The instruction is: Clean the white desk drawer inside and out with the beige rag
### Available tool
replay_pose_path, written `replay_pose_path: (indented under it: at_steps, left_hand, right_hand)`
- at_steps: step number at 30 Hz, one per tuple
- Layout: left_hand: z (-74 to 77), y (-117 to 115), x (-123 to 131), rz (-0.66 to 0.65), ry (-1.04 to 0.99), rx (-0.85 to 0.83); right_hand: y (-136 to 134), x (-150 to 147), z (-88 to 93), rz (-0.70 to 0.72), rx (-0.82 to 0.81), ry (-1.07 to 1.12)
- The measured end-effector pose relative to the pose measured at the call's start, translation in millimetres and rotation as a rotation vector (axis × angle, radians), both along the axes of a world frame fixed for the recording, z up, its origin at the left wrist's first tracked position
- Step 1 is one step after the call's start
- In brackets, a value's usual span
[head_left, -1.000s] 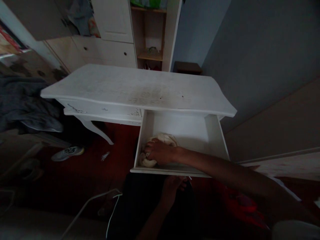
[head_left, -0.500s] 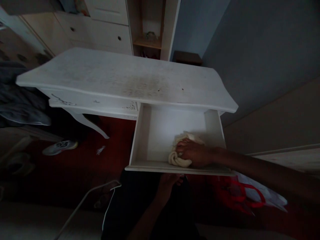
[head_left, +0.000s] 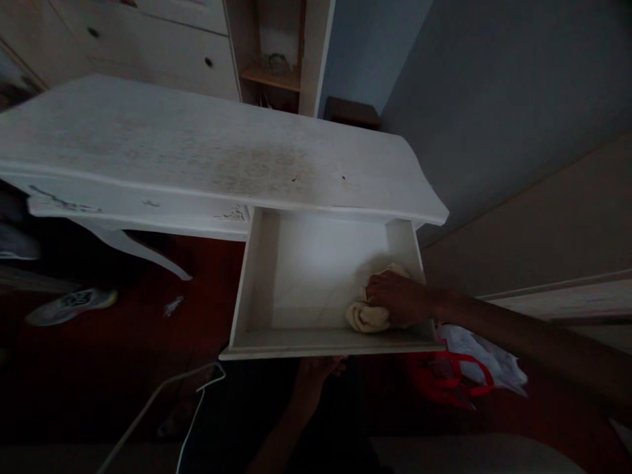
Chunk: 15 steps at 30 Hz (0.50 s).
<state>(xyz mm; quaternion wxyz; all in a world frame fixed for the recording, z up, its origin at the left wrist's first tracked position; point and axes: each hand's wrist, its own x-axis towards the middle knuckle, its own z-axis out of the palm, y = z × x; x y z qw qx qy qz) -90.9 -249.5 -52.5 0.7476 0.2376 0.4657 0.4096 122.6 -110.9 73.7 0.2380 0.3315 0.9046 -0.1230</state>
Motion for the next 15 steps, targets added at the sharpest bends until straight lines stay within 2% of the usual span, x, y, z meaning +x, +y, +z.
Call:
replay_pose_path:
  at_steps: [3, 9, 15]
  left_hand:
    - [0.3, -0.4, -2.0, -0.01, 0.016, 0.016]
    - [-3.9, 0.4, -5.4, -0.013, 0.123, 0.019]
    - [-3.1, 2.8, -7.8, -0.033, 0.141, 0.022]
  right_hand:
    - [11.0, 4.4, 2.3, 0.04, 0.099, -0.017]
    - [39.8, 10.4, -3.5, -0.104, 0.448, -0.017]
    - [82.0, -5.5, -5.7, -0.288, 0.531, -0.025]
